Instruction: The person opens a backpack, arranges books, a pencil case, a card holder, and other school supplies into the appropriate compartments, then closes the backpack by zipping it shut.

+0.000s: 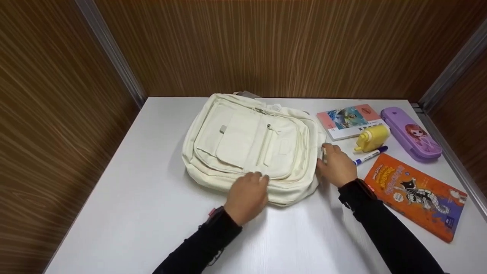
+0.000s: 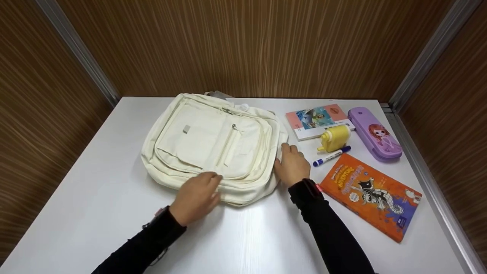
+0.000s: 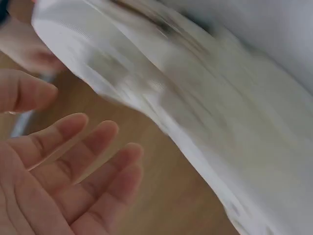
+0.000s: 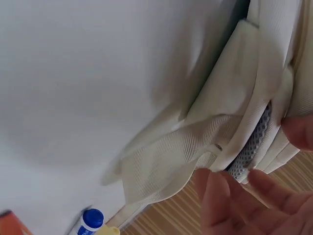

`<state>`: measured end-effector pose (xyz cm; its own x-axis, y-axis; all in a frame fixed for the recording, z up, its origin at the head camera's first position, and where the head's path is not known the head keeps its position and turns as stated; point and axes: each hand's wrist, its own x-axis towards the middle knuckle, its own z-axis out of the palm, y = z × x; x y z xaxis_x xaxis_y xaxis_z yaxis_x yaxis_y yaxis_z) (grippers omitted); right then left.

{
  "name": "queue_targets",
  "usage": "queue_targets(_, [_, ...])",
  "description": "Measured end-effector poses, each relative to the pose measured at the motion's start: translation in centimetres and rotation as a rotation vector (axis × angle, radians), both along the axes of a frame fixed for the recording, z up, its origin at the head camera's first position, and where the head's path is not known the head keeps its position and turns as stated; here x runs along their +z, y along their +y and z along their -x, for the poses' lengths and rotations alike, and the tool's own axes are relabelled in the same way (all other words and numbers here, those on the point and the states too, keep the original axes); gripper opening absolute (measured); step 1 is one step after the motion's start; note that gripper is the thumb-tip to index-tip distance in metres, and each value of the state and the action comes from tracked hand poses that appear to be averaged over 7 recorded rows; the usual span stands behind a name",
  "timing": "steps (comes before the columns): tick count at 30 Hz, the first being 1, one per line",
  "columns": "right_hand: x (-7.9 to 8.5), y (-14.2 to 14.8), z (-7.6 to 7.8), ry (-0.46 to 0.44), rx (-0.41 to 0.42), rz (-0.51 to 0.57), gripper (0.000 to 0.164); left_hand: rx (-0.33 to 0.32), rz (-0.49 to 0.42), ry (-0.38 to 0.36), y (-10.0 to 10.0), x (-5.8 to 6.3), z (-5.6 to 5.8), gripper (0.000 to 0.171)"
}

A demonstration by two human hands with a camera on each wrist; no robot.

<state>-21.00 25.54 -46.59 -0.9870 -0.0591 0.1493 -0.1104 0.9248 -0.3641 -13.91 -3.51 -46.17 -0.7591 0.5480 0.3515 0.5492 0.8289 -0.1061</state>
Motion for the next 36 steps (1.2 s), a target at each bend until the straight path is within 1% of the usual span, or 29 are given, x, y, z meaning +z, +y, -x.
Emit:
queue_targets(2, [0.0,0.2,0.6,0.002,0.038,-0.015,0.054,-0.051,0.069,0.008,2.0,-0.8,-0.6,0.052])
queue_targets(4, [0.0,0.4,1.2,-0.022,0.086,-0.039,0.057,-0.066,0.142,0.026,3.4,-1.8,-1.0,0.065])
queue_targets(5, [0.0,0.6,1.3,-0.036,0.107,-0.059,0.057,-0.067,0.168,0.051,3.9,-2.3,-1.0,0.066])
queue_targets(7, [-0.1,0.8,1.6,-0.057,0.137,-0.103,0.057,-0.065,0.197,0.109,4.5,-3.3,-1.0,0.062])
queue_targets(8, [-0.2,0.8,1.7,-0.055,0.146,-0.128,0.056,-0.063,0.196,0.136,4.6,-3.7,-0.9,0.056])
queue_targets(10, [-0.4,0.9,1.9,-0.026,0.152,-0.186,0.052,-0.064,0.174,0.194,4.8,-4.3,-0.7,0.042])
queue_targets(11, [-0.5,0.9,2.1,-0.003,0.154,-0.217,0.050,-0.066,0.160,0.208,4.8,-4.5,-0.6,0.036])
queue_targets(15, [-0.7,1.0,2.7,0.090,0.162,-0.318,0.045,-0.090,0.129,0.203,4.9,-4.6,-0.3,0.026])
queue_targets(18, [-0.9,1.2,2.8,0.123,0.176,-0.354,0.046,-0.104,0.111,0.181,4.6,-4.4,-0.2,0.021])
queue_targets(23, [-1.1,1.3,2.6,0.152,0.193,-0.374,0.045,-0.109,0.067,0.150,3.9,-4.2,0.1,0.016])
queue_targets(28, [-1.1,1.0,2.1,0.147,0.222,-0.373,0.045,-0.154,0.003,0.131,2.9,-4.1,0.6,0.013])
queue_targets(32, [-1.5,0.5,1.5,0.134,0.263,-0.350,0.037,-0.186,-0.043,0.126,1.9,-4.2,0.9,0.008])
queue_targets(34, [-1.8,0.5,1.1,0.146,0.282,-0.351,0.032,-0.194,-0.054,0.112,1.3,-4.2,1.1,0.005])
queue_targets(36, [-2.0,0.4,0.7,0.167,0.296,-0.359,0.029,-0.203,-0.066,0.086,0.8,-4.1,1.2,0.005])
